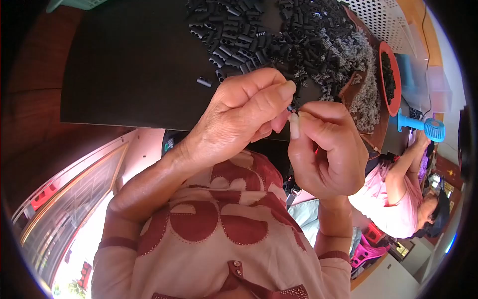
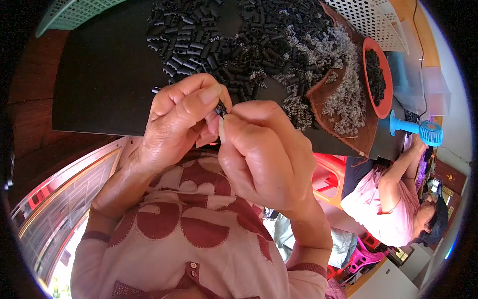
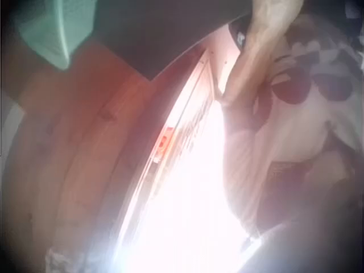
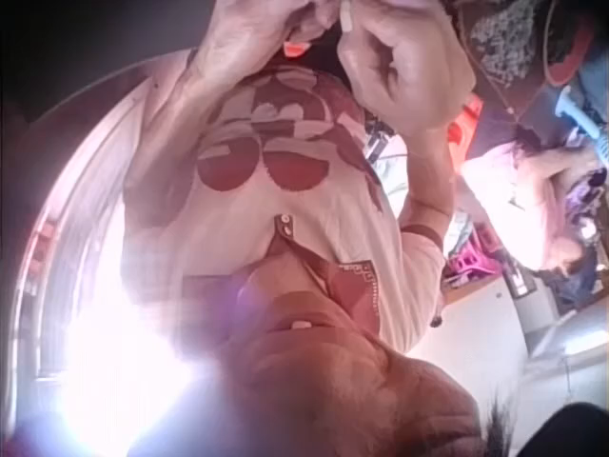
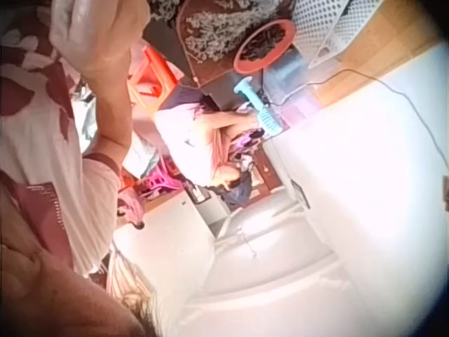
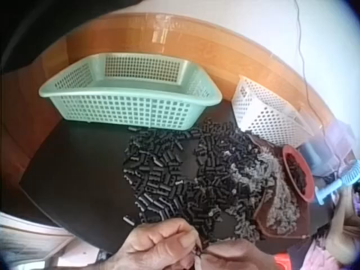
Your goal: The person assembles plastic cord locks by hand, picking up small springs and plastic pieces from the table and fitting them together.
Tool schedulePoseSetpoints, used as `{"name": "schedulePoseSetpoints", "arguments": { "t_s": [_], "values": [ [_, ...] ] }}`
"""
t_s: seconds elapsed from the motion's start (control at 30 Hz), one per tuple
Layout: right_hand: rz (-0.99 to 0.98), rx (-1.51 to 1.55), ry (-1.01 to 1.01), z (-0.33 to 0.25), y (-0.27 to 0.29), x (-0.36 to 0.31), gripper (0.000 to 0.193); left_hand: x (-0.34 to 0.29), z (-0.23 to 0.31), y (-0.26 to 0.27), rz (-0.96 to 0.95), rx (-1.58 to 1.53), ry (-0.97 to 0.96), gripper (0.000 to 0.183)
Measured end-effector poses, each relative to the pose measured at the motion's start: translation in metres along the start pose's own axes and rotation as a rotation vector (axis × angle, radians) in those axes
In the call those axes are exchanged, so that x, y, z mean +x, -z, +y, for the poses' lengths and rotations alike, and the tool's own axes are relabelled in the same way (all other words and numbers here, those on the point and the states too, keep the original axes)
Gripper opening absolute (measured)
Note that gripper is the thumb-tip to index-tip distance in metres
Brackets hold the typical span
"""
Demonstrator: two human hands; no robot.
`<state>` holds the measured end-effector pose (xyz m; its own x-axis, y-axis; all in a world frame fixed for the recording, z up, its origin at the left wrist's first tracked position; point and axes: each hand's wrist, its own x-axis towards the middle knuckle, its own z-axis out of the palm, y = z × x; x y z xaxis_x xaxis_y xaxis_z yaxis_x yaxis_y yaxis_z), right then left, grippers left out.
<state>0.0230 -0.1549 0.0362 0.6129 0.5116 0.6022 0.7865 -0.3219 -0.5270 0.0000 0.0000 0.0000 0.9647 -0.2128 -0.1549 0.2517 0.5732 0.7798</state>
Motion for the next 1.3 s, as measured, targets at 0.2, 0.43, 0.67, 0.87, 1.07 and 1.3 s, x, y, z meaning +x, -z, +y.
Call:
{"name": "schedulePoseSetpoints", "arguments": {
  "t_s": [0.2, 0.43, 0.67, 0.87, 1.07, 1.3],
  "values": [
    [0.023, -0.014, 0.052, 0.002, 0.0, 0.001, 0.023, 0.001, 0.004, -0.001, -0.001, 0.016, 0.03, 0.029],
    [-0.038, 0.149, -0.038, -0.001, 0.004, 0.001, 0.017, -0.002, -0.003, 0.002, -0.034, -0.031, -0.025, 0.027],
    [-0.03, 0.098, 0.015, -0.002, 0.0, 0.004, 0.019, -0.003, -0.003, 0.002, -0.035, -0.011, -0.052, 0.025],
    [-0.005, 0.043, 0.001, -0.004, -0.003, 0.001, 0.021, -0.002, -0.006, -0.003, 0.009, -0.057, -0.087, 0.024],
    [-0.16, 0.079, 0.038, 0.004, 0.007, 0.01, 0.023, -0.002, -0.006, 0.01, -0.143, -0.042, -0.07, 0.031],
    [-0.389, 0.251, -0.206, 0.02, 0.024, 0.029, 0.051, -0.001, -0.005, 0.003, -0.154, -0.055, -0.11, 0.035]
  ]
}}
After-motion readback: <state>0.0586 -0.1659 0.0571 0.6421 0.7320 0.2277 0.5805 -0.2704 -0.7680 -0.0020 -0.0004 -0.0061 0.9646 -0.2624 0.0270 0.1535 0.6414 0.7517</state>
